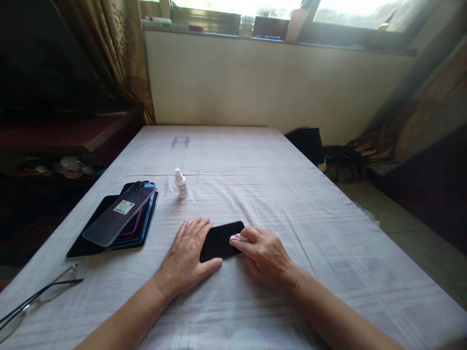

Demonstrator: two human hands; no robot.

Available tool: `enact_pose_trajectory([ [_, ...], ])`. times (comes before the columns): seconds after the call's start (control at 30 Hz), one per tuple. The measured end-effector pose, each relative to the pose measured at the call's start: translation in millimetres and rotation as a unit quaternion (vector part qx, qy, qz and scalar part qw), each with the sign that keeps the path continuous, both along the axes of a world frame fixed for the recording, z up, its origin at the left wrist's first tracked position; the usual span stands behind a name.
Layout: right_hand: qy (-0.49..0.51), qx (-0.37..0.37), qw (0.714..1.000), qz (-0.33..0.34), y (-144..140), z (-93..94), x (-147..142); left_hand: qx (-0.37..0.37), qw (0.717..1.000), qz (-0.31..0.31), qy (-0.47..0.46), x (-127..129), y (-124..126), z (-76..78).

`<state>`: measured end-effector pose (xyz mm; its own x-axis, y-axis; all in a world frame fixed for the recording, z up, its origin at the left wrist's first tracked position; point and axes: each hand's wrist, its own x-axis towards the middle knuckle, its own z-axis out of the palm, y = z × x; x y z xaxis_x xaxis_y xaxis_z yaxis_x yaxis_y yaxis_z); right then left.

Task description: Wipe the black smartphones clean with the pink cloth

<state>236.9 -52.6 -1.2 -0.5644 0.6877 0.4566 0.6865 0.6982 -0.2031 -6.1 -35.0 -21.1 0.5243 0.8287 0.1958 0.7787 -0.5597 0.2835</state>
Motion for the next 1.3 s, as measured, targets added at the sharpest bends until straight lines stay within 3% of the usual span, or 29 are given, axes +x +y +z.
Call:
enact_pose_trajectory([
  [0.1, -0.019, 0.000, 1.000, 0.019, 0.4, 2.1, -5.3, -0.003, 1.000, -0.002, -0.002, -2.5, 1.0, -0.6],
  [0.3, -0.014, -0.003, 0.997, -0.070, 6.1, 0.6, -2.5, -0.013, 0.999, -0.028, 0.010, -37.9, -1.5, 0.5],
  [0.43, -0.016, -0.004, 1.000, -0.007, -3.7, 2.5, -9.1, 0.028, 0.999, -0.033, 0.006, -56.1, -6.5, -3.8],
  [0.53, -0.014, -0.009, 1.000, -0.002, -6.5, 5.0, -10.8, 0.052, 0.998, -0.035, 0.000, -55.7, -7.7, -7.4],
  [0.7, -0.003, -0.014, 0.997, -0.077, -4.3, 5.4, -14.3, 0.066, 0.997, -0.036, 0.004, -50.4, -7.6, -7.6],
  [0.9, -0.011, -0.010, 0.999, -0.041, -15.3, 5.1, -37.8, 0.073, 0.997, -0.033, 0.006, -49.0, -8.7, -5.1],
  [1.03, 0.006, -0.011, 0.999, -0.039, -18.2, 6.1, -26.5, 0.074, 0.997, -0.027, 0.000, -47.0, -9.1, -4.8],
  [1.17, -0.008, 0.002, 0.994, -0.106, -18.7, 5.8, -7.7, 0.080, 0.997, -0.009, -0.010, -43.1, -9.2, -6.3],
  [1.3, -0.018, -0.002, 0.992, -0.126, -21.1, 4.4, -18.7, 0.076, 0.997, 0.016, -0.031, -38.3, -10.0, -7.3],
])
